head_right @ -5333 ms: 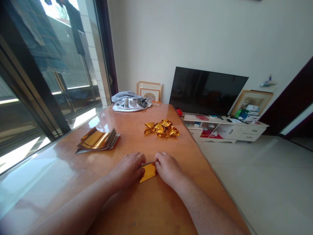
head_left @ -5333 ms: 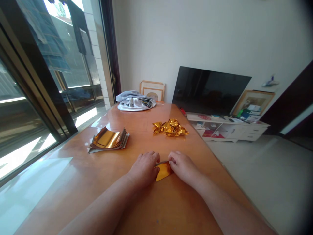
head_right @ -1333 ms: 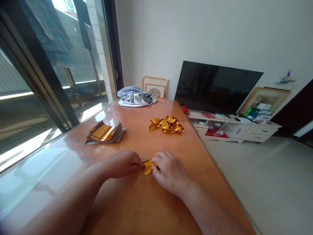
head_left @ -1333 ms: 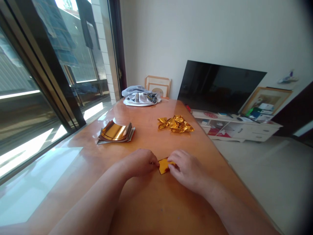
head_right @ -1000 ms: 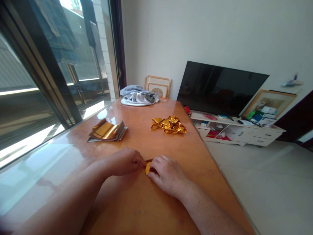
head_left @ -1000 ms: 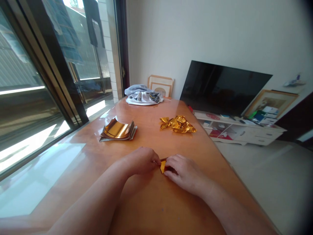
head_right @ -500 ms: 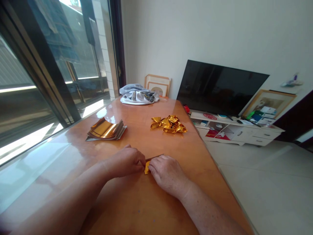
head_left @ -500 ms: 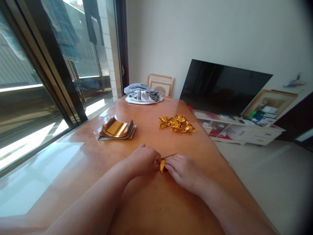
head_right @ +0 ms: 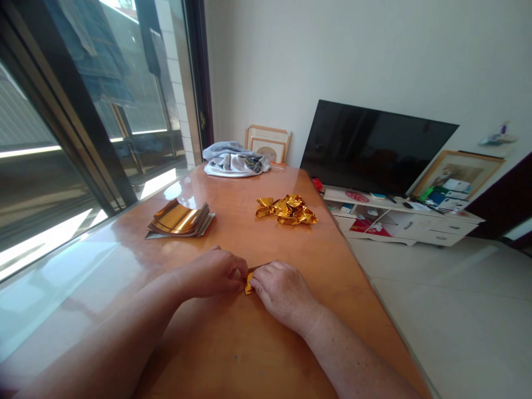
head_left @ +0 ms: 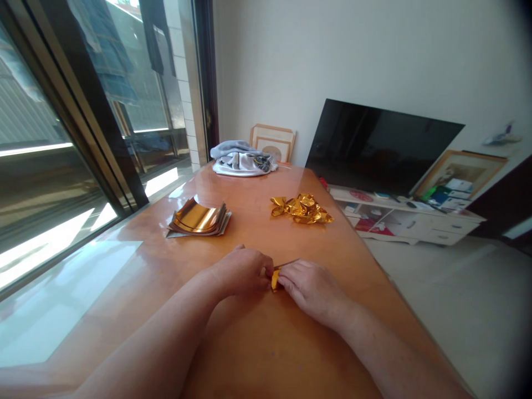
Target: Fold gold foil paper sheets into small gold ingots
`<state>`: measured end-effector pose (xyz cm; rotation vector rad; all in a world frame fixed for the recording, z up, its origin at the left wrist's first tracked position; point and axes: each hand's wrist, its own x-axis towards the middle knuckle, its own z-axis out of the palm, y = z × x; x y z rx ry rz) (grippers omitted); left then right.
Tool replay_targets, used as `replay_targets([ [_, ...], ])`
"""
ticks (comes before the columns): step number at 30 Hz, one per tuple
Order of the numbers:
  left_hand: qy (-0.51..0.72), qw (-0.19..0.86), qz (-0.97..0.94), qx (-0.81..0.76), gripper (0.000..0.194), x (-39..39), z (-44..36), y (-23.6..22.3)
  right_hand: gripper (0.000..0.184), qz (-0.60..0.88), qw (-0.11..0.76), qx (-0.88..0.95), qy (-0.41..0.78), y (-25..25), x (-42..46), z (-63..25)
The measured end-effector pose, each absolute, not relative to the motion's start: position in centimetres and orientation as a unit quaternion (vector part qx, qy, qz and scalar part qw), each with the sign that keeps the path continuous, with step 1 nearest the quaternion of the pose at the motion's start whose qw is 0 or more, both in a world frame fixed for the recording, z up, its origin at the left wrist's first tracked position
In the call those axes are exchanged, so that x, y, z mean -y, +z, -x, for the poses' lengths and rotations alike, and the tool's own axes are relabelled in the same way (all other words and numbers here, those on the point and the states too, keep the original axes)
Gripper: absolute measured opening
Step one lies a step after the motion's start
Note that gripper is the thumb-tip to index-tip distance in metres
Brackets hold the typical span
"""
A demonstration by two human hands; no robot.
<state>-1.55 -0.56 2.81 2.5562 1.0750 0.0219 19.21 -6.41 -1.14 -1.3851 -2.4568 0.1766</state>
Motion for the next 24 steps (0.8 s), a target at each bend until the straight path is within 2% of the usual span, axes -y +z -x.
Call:
replay_targets([
  [7,0.015,0.171,-0.905,-0.389,0.022,0.5,1.4,2.4,0.015,0.486,0.147,0.858,0.075,-0.4,6.8,-19.0],
  [11,0.018,0.181,-0.900,-0.396,0.027,0.3,1.5,2.2,0.017,0.494,0.136,0.856,0.067,-0.1,6.9,-18.8],
  [19,0.024,0.182,-0.904,-0.386,0.017,0.1,1.7,1.8,0.025,0.491,0.142,0.859,0.033,-1.4,6.3,-19.0],
  [24,0.030,0.163,-0.906,-0.389,0.015,0.1,1.5,1.9,0.024,0.491,0.153,0.857,0.036,-1.4,6.2,-19.0],
])
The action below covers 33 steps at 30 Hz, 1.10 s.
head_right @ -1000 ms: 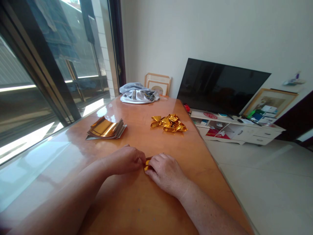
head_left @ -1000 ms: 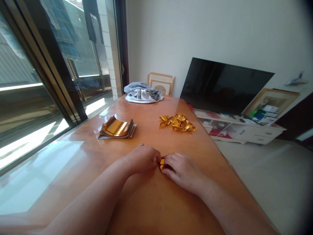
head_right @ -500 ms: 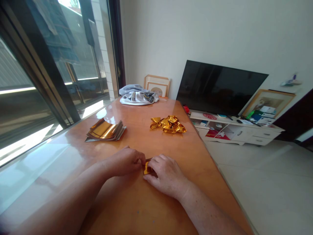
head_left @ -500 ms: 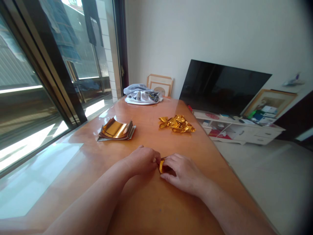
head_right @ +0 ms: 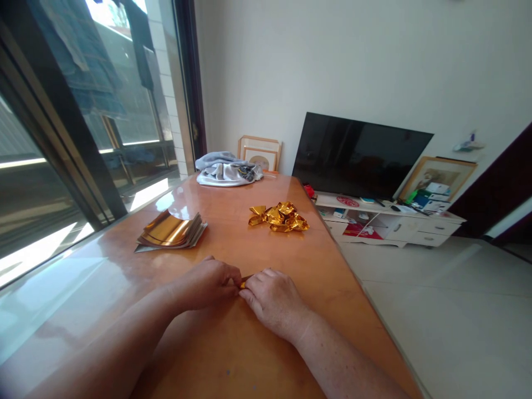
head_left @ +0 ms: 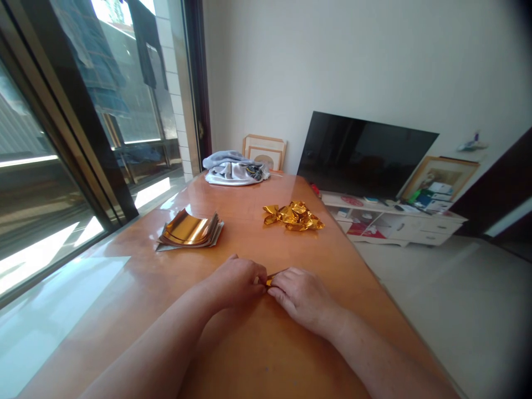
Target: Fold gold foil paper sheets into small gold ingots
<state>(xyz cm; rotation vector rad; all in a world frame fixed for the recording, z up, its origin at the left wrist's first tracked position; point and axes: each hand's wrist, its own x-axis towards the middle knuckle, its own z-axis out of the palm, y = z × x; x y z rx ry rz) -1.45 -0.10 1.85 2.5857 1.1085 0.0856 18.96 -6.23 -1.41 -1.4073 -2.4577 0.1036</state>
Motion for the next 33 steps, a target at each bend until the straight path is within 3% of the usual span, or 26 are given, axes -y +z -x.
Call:
replay_targets([
  [6,0.031,0.167,-0.905,-0.390,0.014,0.1,1.4,1.9,0.017,0.514,0.197,0.834,0.037,-1.5,6.3,-18.3],
  [20,0.018,0.172,-0.894,-0.413,0.027,-0.7,2.3,1.9,0.014,0.579,0.259,0.751,0.181,-3.1,5.4,-18.5],
  [33,0.040,0.159,-0.885,-0.437,0.023,-0.3,1.8,1.6,0.018,0.606,0.268,0.734,0.152,-3.4,4.6,-18.4],
])
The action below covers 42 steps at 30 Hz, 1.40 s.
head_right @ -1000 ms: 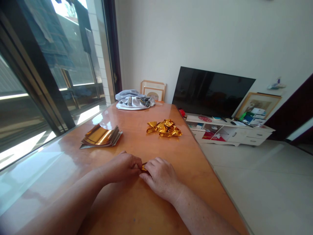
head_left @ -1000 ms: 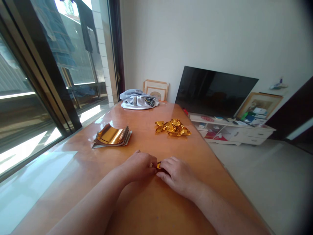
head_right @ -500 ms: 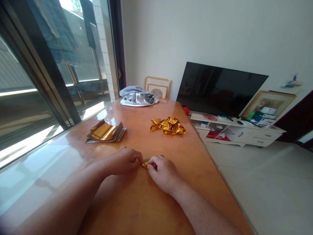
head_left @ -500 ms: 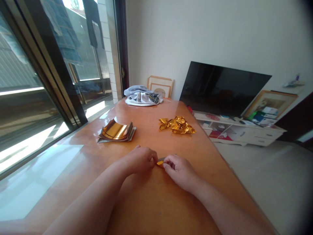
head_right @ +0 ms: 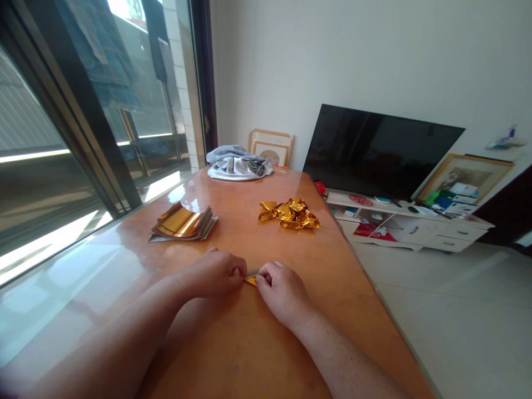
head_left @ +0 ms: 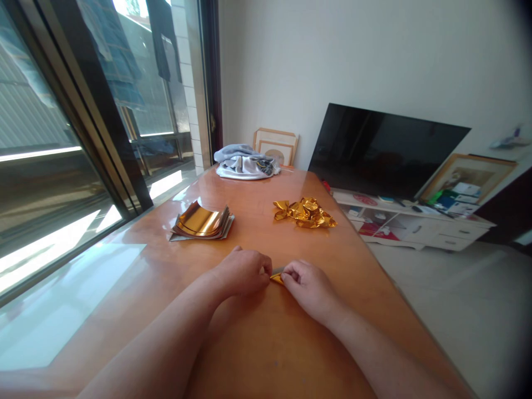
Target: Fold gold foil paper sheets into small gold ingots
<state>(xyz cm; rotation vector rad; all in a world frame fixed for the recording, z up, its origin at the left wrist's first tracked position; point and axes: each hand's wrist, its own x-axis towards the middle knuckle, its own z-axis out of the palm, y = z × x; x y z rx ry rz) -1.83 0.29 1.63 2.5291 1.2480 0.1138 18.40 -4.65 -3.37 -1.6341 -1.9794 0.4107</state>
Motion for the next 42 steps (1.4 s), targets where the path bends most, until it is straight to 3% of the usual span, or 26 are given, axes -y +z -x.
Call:
replay_targets([
  [42,0.058,0.167,-0.859,-0.481,0.017,-0.6,0.5,0.3,0.013,0.661,0.238,0.691,0.169,-3.5,3.9,-18.6],
])
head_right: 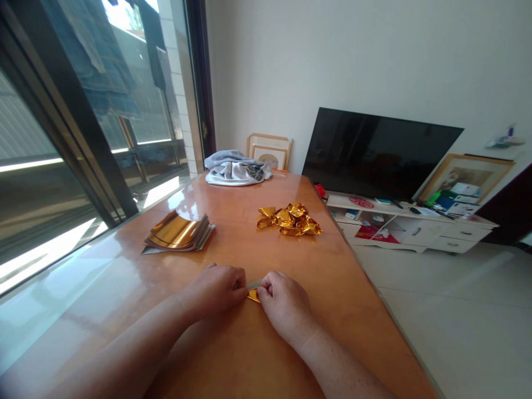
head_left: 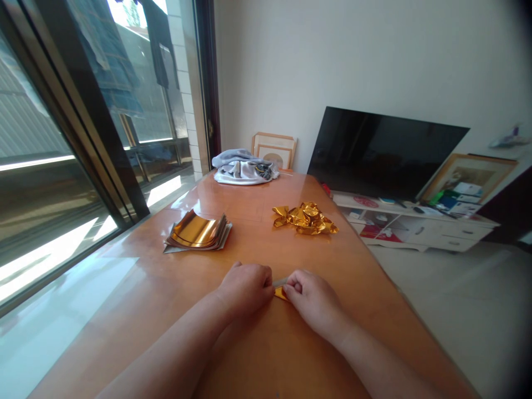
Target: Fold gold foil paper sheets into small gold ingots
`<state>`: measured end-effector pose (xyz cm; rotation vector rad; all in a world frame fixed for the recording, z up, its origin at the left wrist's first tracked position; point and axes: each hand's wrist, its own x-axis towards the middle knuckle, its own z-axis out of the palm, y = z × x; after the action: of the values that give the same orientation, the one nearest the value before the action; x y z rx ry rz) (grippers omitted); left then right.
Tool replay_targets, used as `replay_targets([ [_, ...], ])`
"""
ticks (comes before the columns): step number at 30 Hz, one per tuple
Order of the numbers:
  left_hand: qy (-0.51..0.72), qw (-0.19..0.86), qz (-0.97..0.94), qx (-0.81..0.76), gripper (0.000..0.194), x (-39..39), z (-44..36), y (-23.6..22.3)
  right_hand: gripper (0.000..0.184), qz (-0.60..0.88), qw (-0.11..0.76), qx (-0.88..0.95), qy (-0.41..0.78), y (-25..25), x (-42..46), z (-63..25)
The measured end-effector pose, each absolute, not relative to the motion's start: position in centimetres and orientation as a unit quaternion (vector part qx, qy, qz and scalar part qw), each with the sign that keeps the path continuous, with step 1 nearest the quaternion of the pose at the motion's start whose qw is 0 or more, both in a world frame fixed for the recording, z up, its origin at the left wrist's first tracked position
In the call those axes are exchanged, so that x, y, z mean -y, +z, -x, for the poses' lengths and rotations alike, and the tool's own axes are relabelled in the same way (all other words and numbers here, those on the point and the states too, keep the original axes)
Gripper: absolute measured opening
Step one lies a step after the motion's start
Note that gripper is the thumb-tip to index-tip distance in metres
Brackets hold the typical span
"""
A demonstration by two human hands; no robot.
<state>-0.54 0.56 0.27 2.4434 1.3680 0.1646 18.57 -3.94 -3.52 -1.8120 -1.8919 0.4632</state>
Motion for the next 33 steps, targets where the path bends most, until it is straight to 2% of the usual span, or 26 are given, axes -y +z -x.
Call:
replay_targets([
  [9,0.055,0.162,-0.859,-0.483,0.019,-0.57,0.57,0.07,0.012,0.667,0.227,0.689,0.170,-3.39,3.85,-18.50],
  [20,0.022,0.159,-0.860,-0.484,0.030,-0.54,0.49,0.84,0.013,0.670,0.217,0.691,0.164,-3.08,3.91,-18.43],
  [33,0.036,0.147,-0.861,-0.485,0.023,-0.31,0.27,0.28,0.010,0.672,0.218,0.687,0.170,-3.23,3.90,-18.46],
])
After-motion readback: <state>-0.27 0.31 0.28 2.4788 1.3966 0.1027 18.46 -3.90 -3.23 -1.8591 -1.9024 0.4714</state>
